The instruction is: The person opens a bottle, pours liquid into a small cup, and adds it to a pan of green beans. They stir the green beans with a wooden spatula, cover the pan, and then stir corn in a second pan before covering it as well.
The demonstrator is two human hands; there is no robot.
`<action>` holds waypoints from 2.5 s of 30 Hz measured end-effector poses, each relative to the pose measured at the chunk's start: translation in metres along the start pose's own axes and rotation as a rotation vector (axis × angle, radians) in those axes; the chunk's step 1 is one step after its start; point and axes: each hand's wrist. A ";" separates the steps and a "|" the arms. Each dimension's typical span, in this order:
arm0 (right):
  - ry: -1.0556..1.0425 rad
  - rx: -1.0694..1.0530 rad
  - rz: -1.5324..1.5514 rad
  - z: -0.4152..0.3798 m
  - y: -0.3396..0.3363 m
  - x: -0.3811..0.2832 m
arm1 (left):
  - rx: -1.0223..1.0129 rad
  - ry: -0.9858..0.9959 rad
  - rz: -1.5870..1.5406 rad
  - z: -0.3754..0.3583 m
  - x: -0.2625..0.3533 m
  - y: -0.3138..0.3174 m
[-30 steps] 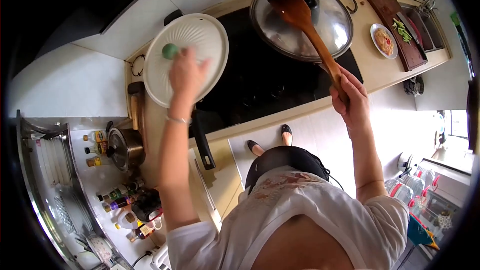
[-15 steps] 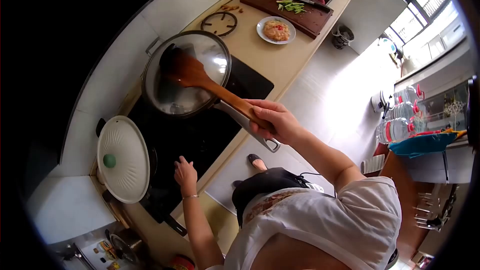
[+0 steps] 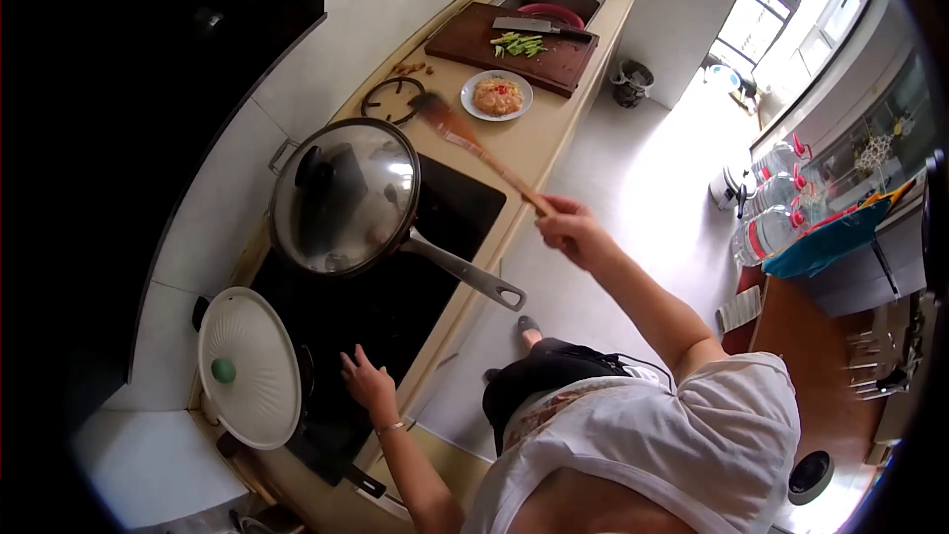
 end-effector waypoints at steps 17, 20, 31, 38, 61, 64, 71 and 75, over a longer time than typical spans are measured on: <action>-0.258 0.486 -1.590 0.247 -0.256 -0.152 | 0.614 -0.249 -0.293 -0.054 0.093 0.001; -0.278 0.397 -1.678 0.286 -0.288 -0.157 | 0.580 -0.340 -0.243 -0.070 0.118 -0.005; -0.280 0.226 -2.044 0.322 -0.330 -0.158 | 0.681 -0.532 -0.042 -0.119 0.165 0.000; -0.682 0.052 -1.611 0.337 -0.295 -0.157 | 0.762 -0.738 -0.234 -0.151 0.185 -0.001; -0.903 -0.439 -1.333 0.076 0.054 -0.022 | 1.272 -0.814 -0.834 -0.317 -0.136 0.027; -0.826 -0.405 -1.361 0.056 0.066 -0.021 | 1.272 -0.735 -0.736 -0.310 -0.150 0.028; -0.789 -0.462 -1.395 0.092 0.090 -0.003 | 1.296 -1.300 -0.515 -0.345 -0.179 0.056; -0.651 -0.486 -1.710 0.149 0.127 -0.001 | 1.265 -1.262 -0.459 -0.339 -0.168 0.013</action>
Point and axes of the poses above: each hand's wrist, its own z-axis towards the middle knuckle, its own y-axis out of the palm, x = y × z, and after that the axes turned 6 degrees about -x, right-handed
